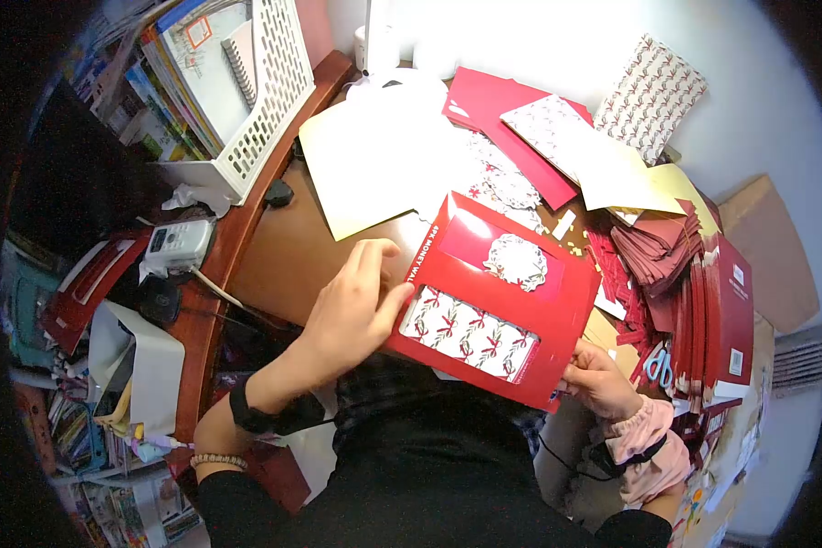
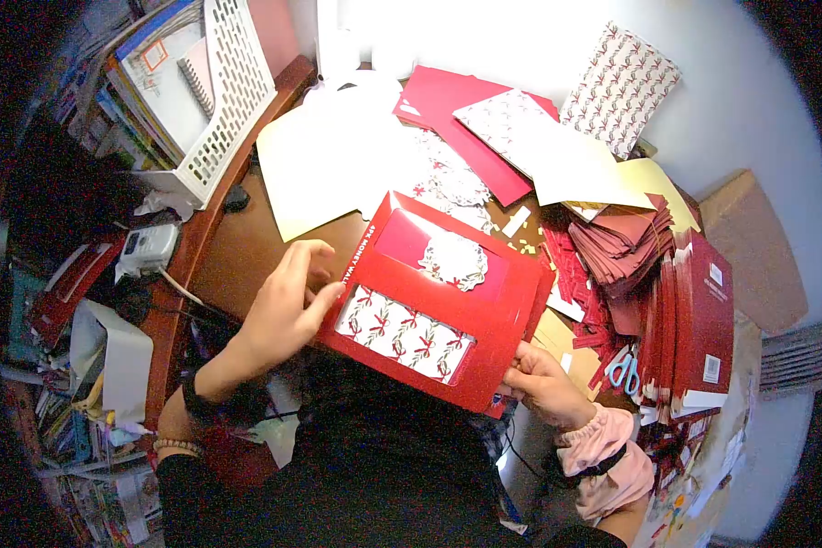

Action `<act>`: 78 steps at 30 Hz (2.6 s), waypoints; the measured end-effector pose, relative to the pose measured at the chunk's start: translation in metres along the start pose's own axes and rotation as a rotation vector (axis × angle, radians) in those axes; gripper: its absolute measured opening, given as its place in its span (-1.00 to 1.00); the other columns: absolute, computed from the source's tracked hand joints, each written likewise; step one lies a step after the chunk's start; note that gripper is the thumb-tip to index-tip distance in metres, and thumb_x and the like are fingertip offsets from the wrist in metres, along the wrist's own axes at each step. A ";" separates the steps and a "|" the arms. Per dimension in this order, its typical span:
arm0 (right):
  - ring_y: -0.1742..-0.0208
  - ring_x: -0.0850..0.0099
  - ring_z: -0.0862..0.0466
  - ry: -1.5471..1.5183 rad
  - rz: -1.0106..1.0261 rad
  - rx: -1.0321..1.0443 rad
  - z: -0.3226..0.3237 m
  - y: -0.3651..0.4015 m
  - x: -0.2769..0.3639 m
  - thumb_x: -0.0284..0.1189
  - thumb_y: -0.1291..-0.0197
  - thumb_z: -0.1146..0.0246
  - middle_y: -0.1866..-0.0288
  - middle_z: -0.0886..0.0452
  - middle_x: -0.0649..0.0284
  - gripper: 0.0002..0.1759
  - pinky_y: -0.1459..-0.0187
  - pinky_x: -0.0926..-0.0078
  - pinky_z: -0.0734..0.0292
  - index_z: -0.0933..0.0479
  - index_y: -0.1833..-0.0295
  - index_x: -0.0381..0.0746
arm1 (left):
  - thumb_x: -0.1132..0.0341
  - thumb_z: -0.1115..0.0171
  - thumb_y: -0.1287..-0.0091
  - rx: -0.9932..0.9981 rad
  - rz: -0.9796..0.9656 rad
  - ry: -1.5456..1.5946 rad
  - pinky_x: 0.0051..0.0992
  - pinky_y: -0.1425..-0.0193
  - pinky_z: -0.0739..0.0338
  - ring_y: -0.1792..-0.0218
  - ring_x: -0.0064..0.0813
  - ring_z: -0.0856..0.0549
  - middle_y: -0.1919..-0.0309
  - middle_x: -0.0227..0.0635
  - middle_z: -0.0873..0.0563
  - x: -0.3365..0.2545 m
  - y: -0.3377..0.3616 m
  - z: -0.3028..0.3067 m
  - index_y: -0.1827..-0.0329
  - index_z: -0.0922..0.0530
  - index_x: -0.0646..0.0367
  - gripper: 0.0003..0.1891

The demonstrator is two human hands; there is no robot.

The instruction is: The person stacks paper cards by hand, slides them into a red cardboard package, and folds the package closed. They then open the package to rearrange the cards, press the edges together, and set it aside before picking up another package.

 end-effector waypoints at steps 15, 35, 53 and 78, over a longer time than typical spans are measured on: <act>-0.05 0.47 -0.59 0.048 -0.069 0.060 -0.003 -0.006 0.004 -0.53 -0.31 -0.09 -0.12 -0.55 0.25 -0.59 -0.01 0.47 -0.54 -0.31 -0.27 -0.28 | 0.36 0.01 -0.44 0.206 0.271 0.907 -0.65 0.06 -0.48 0.16 -0.71 -0.59 0.15 -0.34 -0.65 0.028 -0.003 -0.025 -0.04 -0.45 0.31 -0.77; 0.03 0.59 -0.60 0.065 -0.102 0.095 -0.008 -0.024 -0.003 -0.55 -0.32 -0.06 -0.10 -0.54 0.33 -0.58 0.10 0.66 -0.55 -0.27 -0.29 -0.26 | 0.36 -0.41 -0.09 0.231 0.221 0.443 -0.45 -0.13 -0.47 -0.02 -0.47 -0.59 0.04 -0.12 -0.59 0.033 0.002 -0.034 -0.15 -0.23 0.34 -0.36; -0.22 0.38 -0.49 -0.191 -0.058 0.237 -0.014 -0.021 0.005 -0.48 -0.24 -0.19 -0.28 -0.39 0.16 -0.36 -0.17 0.39 -0.49 -0.12 -0.39 -0.25 | 0.36 -0.42 -0.07 0.225 0.245 0.421 -0.45 -0.03 -0.52 0.08 -0.43 -0.66 0.13 -0.10 -0.65 0.030 0.000 -0.032 -0.11 -0.27 0.35 -0.39; 0.05 0.46 -0.66 0.085 -0.011 0.057 -0.014 -0.029 0.012 -0.61 -0.21 -0.18 -0.03 -0.61 0.20 -0.57 0.05 0.50 -0.62 -0.34 -0.21 -0.33 | 0.34 0.07 -0.47 0.157 0.341 0.906 -0.64 0.08 -0.49 0.19 -0.69 -0.60 0.17 -0.29 -0.65 0.046 0.001 -0.034 -0.08 -0.37 0.30 -0.76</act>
Point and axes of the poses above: each hand's wrist, its own y-axis away from the middle knuckle, its own z-axis out of the back of the hand, x = y × z, the point moved 9 cm from there along -y, towards the middle knuckle
